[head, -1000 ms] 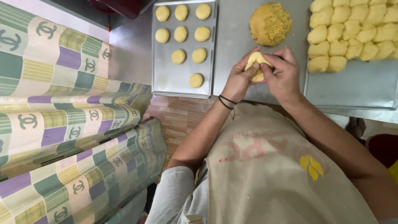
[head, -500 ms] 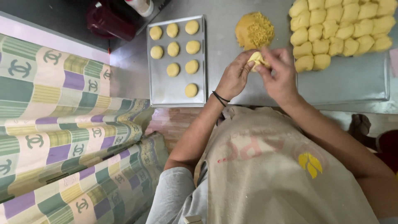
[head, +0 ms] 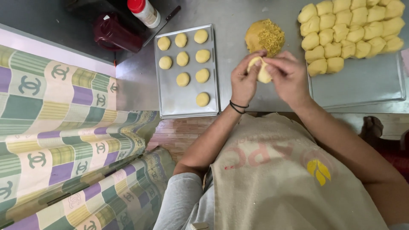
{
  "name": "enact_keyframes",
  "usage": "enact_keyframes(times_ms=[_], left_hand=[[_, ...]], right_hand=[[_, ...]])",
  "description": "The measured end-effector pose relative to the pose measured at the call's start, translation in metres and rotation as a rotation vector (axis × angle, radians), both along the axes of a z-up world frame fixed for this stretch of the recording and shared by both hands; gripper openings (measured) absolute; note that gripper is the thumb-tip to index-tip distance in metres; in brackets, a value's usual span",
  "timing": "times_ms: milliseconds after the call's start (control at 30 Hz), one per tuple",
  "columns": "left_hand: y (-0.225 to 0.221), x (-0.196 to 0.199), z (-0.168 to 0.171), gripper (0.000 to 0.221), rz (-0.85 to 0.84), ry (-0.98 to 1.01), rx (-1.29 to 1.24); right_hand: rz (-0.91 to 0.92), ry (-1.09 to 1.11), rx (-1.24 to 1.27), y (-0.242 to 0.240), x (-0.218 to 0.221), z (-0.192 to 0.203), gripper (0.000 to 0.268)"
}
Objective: The person is portioning dough, filling it, shaping it into small round balls, and arranging them in rows on a metal baking tray.
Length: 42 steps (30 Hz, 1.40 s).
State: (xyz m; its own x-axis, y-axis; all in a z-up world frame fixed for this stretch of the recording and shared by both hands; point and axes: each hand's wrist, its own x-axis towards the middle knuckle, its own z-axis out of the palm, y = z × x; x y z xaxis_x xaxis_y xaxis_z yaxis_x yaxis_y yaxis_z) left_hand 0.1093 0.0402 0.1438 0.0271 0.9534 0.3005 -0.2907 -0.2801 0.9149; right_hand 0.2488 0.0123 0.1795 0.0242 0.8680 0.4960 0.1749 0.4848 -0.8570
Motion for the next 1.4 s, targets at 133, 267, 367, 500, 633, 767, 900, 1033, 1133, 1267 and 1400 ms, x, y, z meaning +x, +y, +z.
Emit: enact_keyframes(times_ms=[133, 267, 367, 500, 633, 767, 900, 1033, 1133, 1267, 1400], left_hand=[[0.009, -0.012, -0.001, 0.018, 0.001, -0.095, -0.188], [0.005, -0.024, 0.005, 0.039, -0.307, 0.056, 0.231], [0.000, -0.025, 0.028, 0.032, -0.369, 0.093, 0.329], [-0.004, -0.021, 0.025, 0.037, -0.236, 0.264, 0.255], [-0.004, -0.002, 0.021, 0.019, -0.158, -0.108, -0.062], [-0.010, 0.000, 0.014, 0.039, -0.197, 0.081, 0.007], [-0.006, -0.005, 0.006, 0.033, -0.374, 0.243, 0.214], [-0.002, 0.002, 0.005, 0.054, -0.321, 0.368, 0.237], [-0.010, 0.014, 0.000, 0.071, -0.080, -0.044, 0.016], [-0.014, 0.007, -0.028, 0.060, -0.214, -0.107, -0.184], [-0.019, -0.023, -0.093, 0.090, -0.311, 0.371, -0.645]], right_hand=[[0.039, -0.309, 0.166, -0.016, -0.012, 0.014, 0.039], [0.008, -0.108, 0.075, -0.010, -0.002, 0.003, 0.018], [0.064, 0.207, -0.217, -0.009, -0.001, -0.003, 0.038], [0.010, 0.349, -0.504, -0.013, 0.000, 0.009, 0.023], [-0.032, -0.182, 0.136, -0.021, 0.001, 0.020, 0.023], [-0.032, -0.291, 0.252, -0.019, 0.006, 0.020, 0.018], [0.113, 0.127, -0.215, -0.012, 0.018, 0.015, 0.036], [0.237, 0.137, -0.458, -0.008, 0.027, 0.021, 0.038], [0.174, 0.033, -0.149, -0.007, 0.028, 0.014, 0.013], [0.113, -0.326, 0.170, -0.002, 0.025, -0.005, 0.030], [0.030, -0.372, -0.038, 0.008, 0.028, -0.102, 0.011]])
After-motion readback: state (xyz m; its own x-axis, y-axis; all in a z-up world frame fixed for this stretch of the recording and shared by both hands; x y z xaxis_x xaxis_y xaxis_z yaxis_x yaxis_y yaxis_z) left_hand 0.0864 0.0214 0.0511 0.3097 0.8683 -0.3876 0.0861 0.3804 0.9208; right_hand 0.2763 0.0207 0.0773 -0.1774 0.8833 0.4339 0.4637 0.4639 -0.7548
